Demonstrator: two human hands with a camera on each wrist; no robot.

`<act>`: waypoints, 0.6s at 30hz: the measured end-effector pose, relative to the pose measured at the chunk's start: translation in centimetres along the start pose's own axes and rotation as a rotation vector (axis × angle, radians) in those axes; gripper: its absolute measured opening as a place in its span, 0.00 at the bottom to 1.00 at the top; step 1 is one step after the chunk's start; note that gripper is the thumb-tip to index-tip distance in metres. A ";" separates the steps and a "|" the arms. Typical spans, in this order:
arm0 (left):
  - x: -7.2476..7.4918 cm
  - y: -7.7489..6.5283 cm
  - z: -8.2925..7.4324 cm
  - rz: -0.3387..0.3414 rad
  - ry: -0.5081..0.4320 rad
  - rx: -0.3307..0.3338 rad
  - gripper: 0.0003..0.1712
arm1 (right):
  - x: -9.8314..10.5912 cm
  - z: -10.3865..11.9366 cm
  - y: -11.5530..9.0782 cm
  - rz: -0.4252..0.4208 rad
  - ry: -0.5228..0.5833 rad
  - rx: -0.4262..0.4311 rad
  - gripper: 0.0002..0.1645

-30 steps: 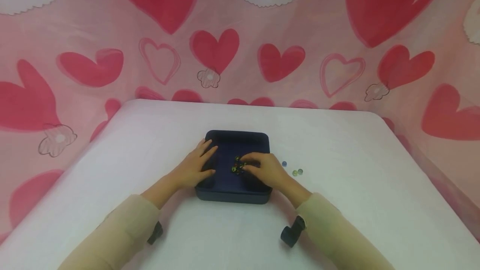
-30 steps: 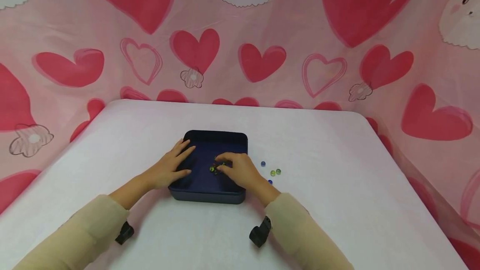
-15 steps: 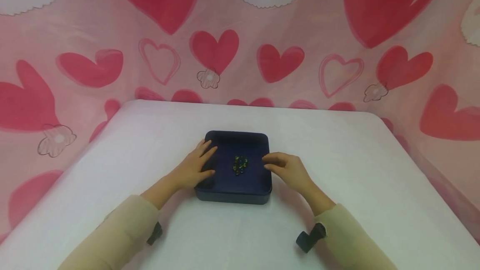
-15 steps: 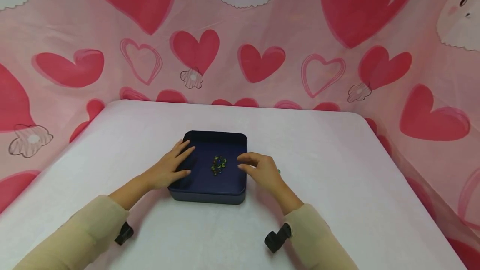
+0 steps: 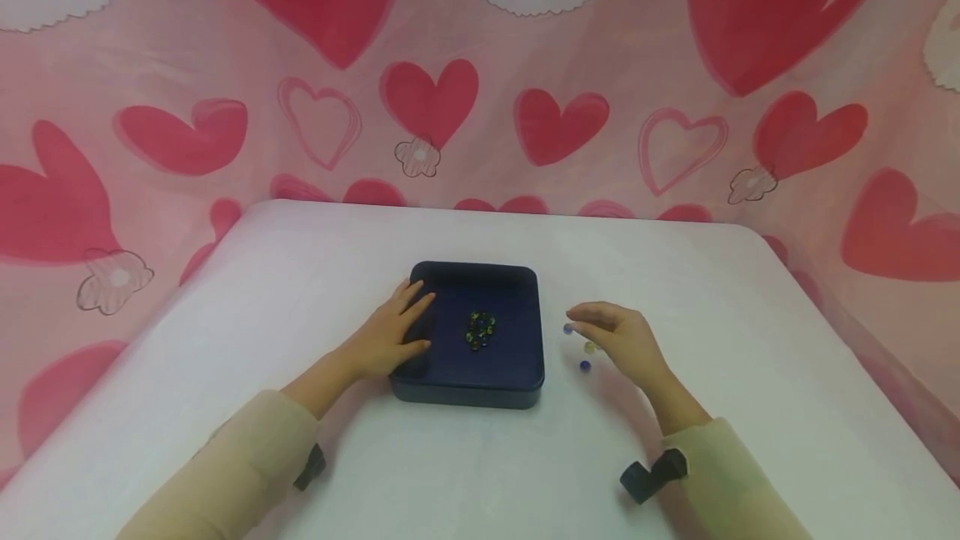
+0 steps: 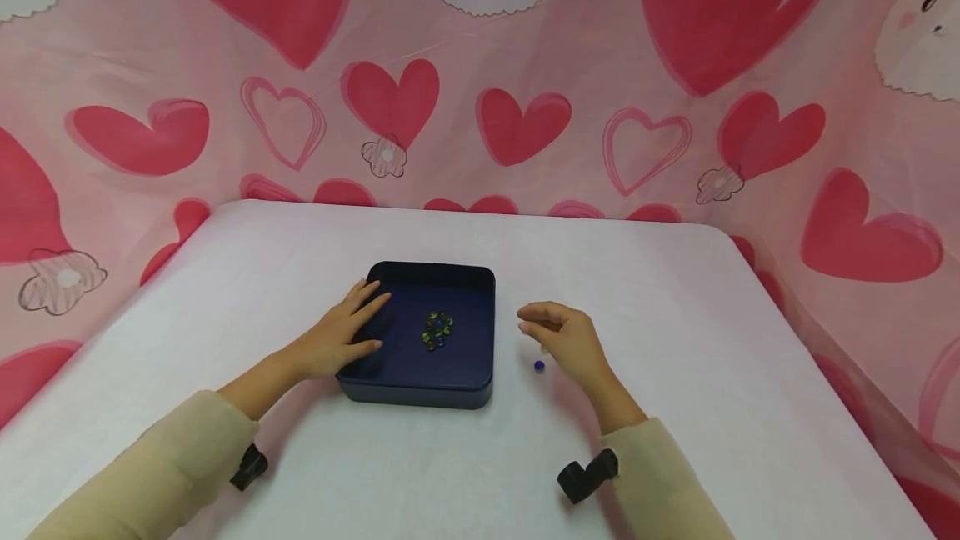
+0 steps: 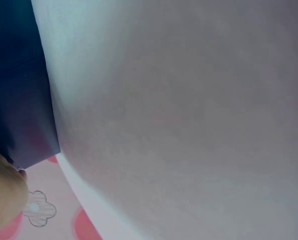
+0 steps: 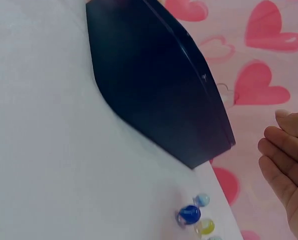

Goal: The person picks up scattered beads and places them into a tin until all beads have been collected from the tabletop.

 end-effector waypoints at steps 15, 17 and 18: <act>0.0 0.0 0.0 -0.002 -0.005 -0.003 0.38 | 1.6 -4.1 -0.2 0.012 -0.054 -0.095 0.18; -0.1 0.1 0.0 -0.002 -0.003 -0.002 0.38 | 1.7 -4.5 -0.2 0.013 -0.061 -0.103 0.18; 0.0 0.0 0.1 -0.001 -0.005 0.000 0.38 | 1.8 -4.8 -0.1 0.013 -0.061 -0.107 0.18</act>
Point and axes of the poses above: each hand's wrist, its own y-axis towards the middle knuckle, its own x-axis out of the back of the hand, z = x × y, the point moved 7 cm from there along y, towards the middle knuckle, and after that the axes turned 3 degrees about -y, right-handed, at the moved point
